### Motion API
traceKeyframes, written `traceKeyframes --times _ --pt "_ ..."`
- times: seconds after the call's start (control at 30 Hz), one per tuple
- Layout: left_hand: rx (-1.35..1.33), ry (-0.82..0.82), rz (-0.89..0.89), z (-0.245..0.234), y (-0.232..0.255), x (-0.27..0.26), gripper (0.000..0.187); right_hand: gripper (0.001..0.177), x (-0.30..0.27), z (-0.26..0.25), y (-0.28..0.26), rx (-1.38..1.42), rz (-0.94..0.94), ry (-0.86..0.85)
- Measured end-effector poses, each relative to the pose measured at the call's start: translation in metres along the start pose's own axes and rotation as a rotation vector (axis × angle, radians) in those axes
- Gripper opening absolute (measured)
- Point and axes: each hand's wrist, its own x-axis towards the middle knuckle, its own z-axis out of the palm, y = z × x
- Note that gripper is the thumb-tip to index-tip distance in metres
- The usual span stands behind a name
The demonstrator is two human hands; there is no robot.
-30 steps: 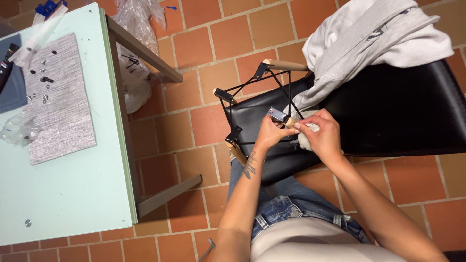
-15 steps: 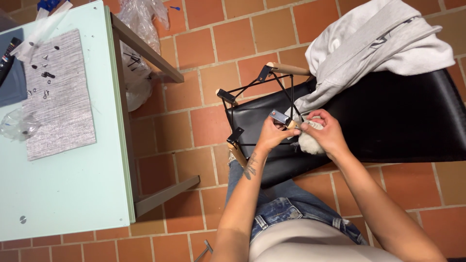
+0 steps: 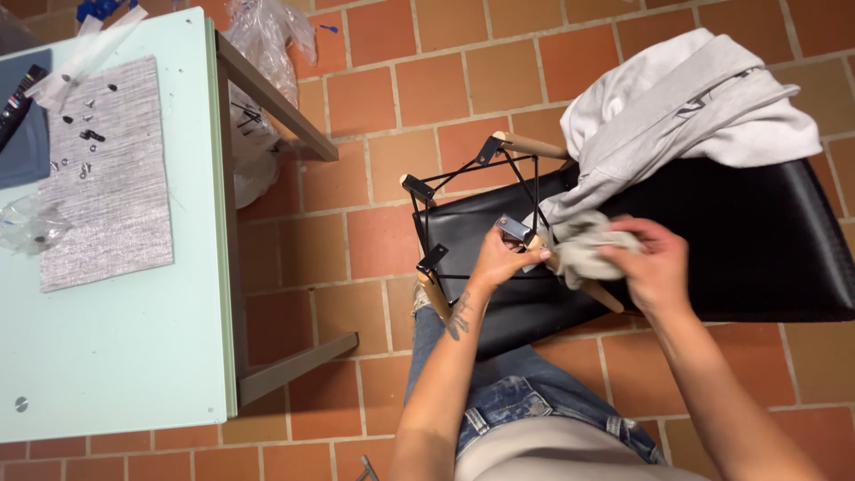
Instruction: Assembling a chair by attaching legs to a frame and then to the seat
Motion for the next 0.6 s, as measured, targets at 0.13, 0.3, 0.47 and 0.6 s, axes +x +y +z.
traceKeyframes --times 0.13,0.3,0.47,0.6 --pt "-0.046 -0.003 0.041 -0.007 -0.04 0.022 0.085 0.027 0.02 0.065 -0.069 -0.219 -0.465 -0.389" --pt "-0.032 -0.007 0.071 0.01 0.007 -0.004 0.08 0.031 0.024 0.07 -0.049 -0.402 -0.586 -0.474" --pt "-0.027 0.016 0.079 0.012 0.004 -0.002 0.078 0.015 0.023 0.074 -0.034 -0.364 -0.438 -0.199" --pt "-0.059 0.027 0.078 0.016 0.015 -0.008 0.077 0.014 0.037 0.074 -0.037 -0.415 -0.583 -0.086"
